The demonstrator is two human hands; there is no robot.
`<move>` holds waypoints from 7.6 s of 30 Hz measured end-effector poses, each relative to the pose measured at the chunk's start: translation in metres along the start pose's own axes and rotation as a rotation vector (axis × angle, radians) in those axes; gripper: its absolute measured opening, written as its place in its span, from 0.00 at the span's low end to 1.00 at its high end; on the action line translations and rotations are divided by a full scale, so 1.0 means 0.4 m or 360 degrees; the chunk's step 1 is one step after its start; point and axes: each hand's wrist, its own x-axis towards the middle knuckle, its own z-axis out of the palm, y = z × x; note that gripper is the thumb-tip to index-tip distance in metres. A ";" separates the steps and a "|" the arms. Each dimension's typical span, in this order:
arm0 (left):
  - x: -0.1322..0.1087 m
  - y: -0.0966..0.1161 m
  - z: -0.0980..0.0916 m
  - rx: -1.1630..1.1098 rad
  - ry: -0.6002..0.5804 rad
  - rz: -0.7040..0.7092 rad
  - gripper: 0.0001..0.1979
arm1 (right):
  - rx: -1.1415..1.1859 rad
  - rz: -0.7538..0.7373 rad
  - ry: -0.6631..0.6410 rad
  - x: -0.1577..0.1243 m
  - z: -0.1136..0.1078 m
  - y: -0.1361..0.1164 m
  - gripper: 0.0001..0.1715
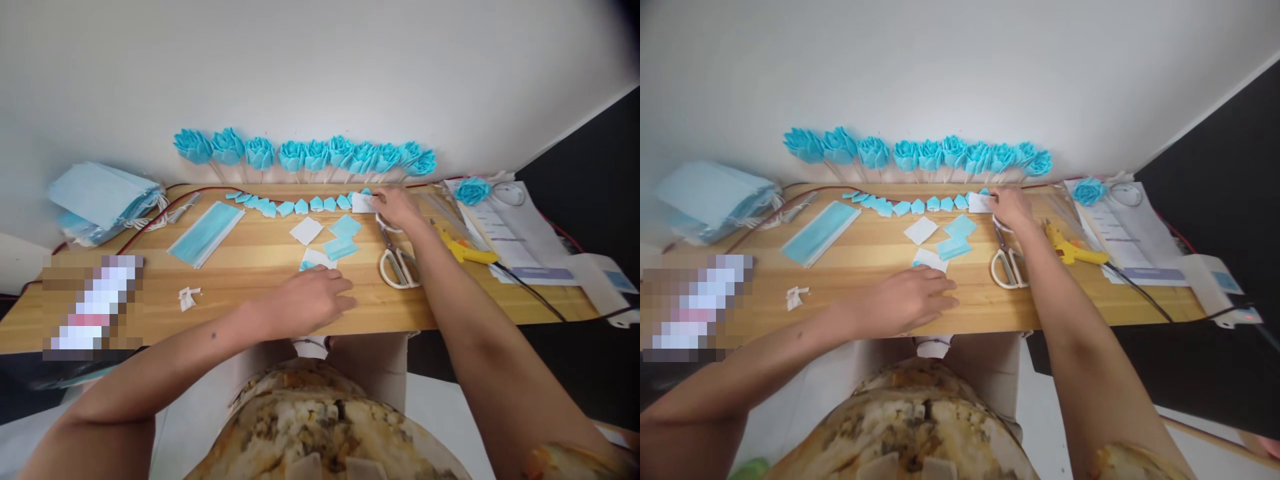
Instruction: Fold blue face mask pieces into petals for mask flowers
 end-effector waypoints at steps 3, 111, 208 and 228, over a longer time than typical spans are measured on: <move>-0.005 -0.016 -0.001 -0.0218 0.0023 -0.0039 0.12 | -0.0026 0.0089 0.0001 -0.002 0.000 -0.005 0.17; 0.002 -0.187 0.049 -0.2603 0.0993 -0.1126 0.16 | 0.1775 -0.0469 0.0079 -0.211 -0.033 -0.294 0.29; -0.368 -0.397 -0.115 0.0556 -0.0105 -0.2216 0.16 | 0.2245 0.0237 0.0018 -0.136 0.006 -0.227 0.34; -0.130 -0.226 -0.110 -0.1145 0.1494 -0.1442 0.13 | 0.0906 -0.0039 0.0446 -0.139 -0.002 -0.192 0.33</move>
